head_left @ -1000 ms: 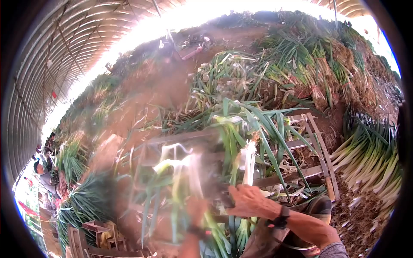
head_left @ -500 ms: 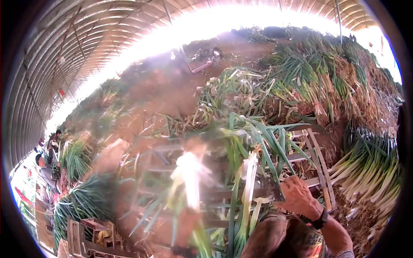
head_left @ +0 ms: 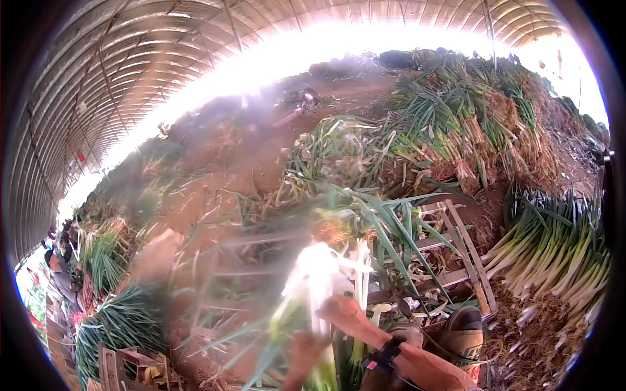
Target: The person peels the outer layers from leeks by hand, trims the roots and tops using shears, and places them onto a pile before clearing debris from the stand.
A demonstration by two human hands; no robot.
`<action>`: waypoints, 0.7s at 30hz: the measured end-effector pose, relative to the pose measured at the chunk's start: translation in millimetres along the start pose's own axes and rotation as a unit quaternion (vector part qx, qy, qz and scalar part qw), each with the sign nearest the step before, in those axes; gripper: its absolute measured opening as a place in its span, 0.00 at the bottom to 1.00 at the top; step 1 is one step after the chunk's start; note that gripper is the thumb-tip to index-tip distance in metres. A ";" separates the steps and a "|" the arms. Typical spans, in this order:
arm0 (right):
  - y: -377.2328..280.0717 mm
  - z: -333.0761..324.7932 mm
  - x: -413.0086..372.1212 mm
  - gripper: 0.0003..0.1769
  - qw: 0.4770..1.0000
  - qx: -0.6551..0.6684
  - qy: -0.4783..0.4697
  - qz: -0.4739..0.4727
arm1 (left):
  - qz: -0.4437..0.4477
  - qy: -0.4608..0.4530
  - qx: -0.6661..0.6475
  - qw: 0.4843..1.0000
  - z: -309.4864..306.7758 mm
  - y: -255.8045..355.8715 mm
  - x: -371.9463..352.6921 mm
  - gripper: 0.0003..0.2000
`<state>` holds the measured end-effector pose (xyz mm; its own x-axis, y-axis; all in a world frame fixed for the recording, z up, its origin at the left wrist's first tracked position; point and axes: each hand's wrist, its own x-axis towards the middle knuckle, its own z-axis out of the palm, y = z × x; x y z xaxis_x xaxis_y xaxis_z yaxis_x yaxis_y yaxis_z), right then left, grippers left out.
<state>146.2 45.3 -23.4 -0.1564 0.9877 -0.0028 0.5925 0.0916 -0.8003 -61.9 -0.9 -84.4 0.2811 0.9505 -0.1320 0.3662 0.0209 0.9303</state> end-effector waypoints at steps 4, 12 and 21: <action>-15.6 -23.0 -21.9 0.18 0.972 0.226 0.000 0.064 | -0.051 0.013 -0.189 0.981 -6.6 16.0 -6.6 0.26; -1.1 5.9 -21.9 0.19 0.963 0.262 -0.051 0.046 | 0.092 0.036 -0.049 0.994 -15.7 75.4 12.9 0.24; -13.5 8.2 -25.2 0.32 0.985 0.072 -0.154 -0.034 | 0.040 0.047 0.002 0.998 -22.9 85.4 37.1 0.17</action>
<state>135.6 18.1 -17.4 -0.4378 0.8922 -0.1106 0.4581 0.1156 -0.8814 -40.5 43.3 -1.9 0.2252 0.9740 -0.0253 0.3492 -0.0564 0.9354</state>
